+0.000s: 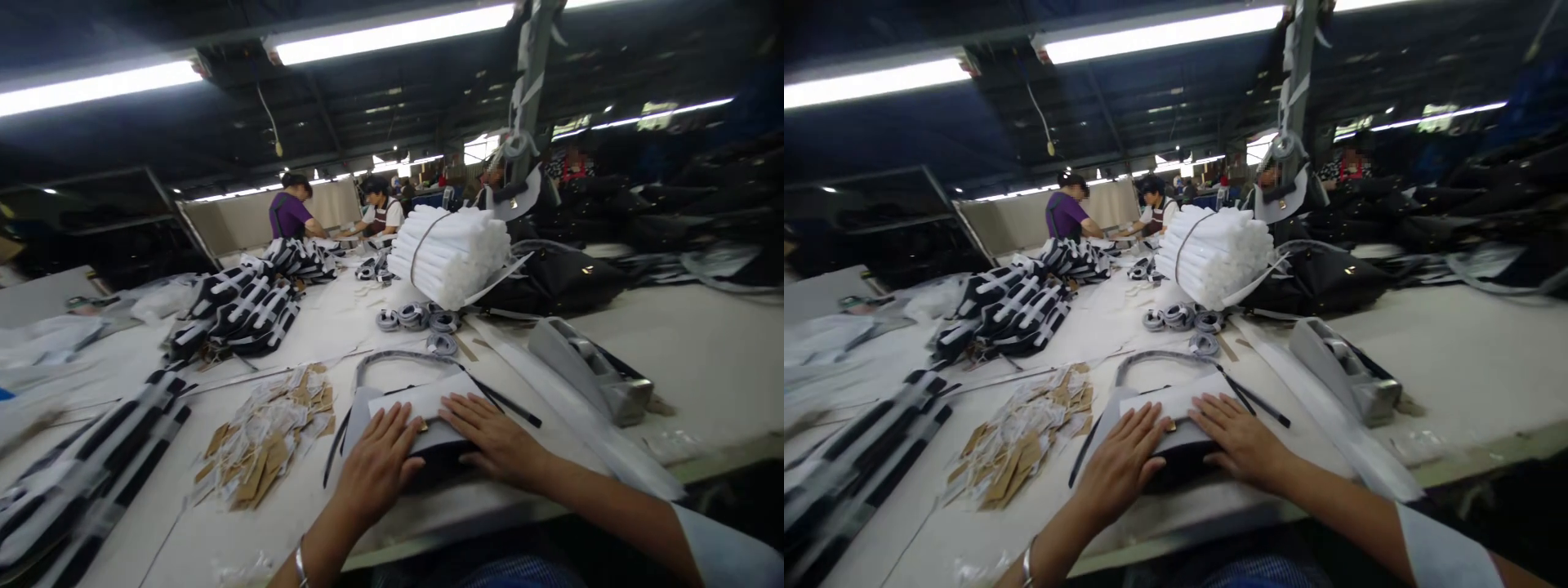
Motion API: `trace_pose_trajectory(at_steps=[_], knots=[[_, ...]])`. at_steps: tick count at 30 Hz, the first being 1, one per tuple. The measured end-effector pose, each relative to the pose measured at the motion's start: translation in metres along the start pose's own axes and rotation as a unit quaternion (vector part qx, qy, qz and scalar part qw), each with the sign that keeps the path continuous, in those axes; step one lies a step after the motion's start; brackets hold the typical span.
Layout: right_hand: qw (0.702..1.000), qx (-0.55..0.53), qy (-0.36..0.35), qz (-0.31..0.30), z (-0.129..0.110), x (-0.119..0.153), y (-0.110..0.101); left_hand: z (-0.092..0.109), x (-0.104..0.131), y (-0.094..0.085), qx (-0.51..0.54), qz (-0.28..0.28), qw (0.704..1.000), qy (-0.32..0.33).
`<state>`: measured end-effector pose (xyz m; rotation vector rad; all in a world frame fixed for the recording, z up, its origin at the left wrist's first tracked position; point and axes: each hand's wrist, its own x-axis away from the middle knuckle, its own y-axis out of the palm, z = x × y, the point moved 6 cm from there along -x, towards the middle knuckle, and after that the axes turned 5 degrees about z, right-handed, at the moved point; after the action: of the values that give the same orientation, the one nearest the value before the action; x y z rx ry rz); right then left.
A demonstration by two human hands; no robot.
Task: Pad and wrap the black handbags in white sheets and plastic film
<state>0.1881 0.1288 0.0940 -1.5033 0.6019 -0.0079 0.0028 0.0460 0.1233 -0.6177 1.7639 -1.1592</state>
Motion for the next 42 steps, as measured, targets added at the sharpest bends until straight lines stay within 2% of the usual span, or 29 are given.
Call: trace_pose_trajectory(at_steps=[3,6,13,17,20,24,27,31,34,36,38,40,42], knots=[[0.999,-0.009,0.023,-0.041,-0.003,-0.013,-0.021,-0.004,0.001,0.000,-0.023,0.014,0.999,0.016],[0.999,-0.019,0.029,-0.040,-0.013,-0.025,-0.035,-0.009,0.002,0.002,-0.025,0.023,0.999,0.031],[1.000,-0.006,0.026,-0.014,-0.026,-0.051,-0.043,-0.020,0.000,0.010,-0.057,0.032,0.993,0.102],[0.999,0.044,0.014,-0.021,-0.026,-0.051,-0.026,-0.018,0.010,0.026,-0.098,0.072,0.986,0.112],[0.995,0.089,0.028,0.040,-0.030,-0.036,0.000,-0.008,0.024,0.040,-0.126,0.071,0.987,0.069],[0.988,0.101,0.040,0.109,-0.036,-0.014,0.032,0.009,0.033,0.041,-0.113,0.073,0.990,0.028],[0.990,0.073,0.029,0.115,-0.036,-0.007,0.036,0.010,0.031,0.039,-0.081,0.045,0.996,0.010],[0.997,-0.013,0.041,0.059,-0.031,-0.013,0.012,0.009,0.030,0.038,-0.037,0.037,0.999,-0.011],[0.995,-0.078,0.062,-0.010,-0.017,-0.032,-0.013,0.010,0.031,0.039,-0.028,0.038,0.999,-0.021],[0.994,-0.082,0.052,-0.043,-0.005,-0.050,-0.024,0.011,0.031,0.040,-0.027,0.033,0.999,-0.024],[0.995,-0.066,0.007,-0.071,0.007,-0.066,-0.026,0.011,0.031,0.041,-0.028,0.029,0.999,-0.026],[0.991,-0.071,-0.043,-0.106,0.015,-0.075,-0.017,0.011,0.031,0.041,-0.026,0.032,0.999,-0.027],[0.985,-0.091,-0.057,-0.131,0.023,-0.076,-0.007,0.010,0.031,0.041,-0.017,0.039,0.999,-0.031]])
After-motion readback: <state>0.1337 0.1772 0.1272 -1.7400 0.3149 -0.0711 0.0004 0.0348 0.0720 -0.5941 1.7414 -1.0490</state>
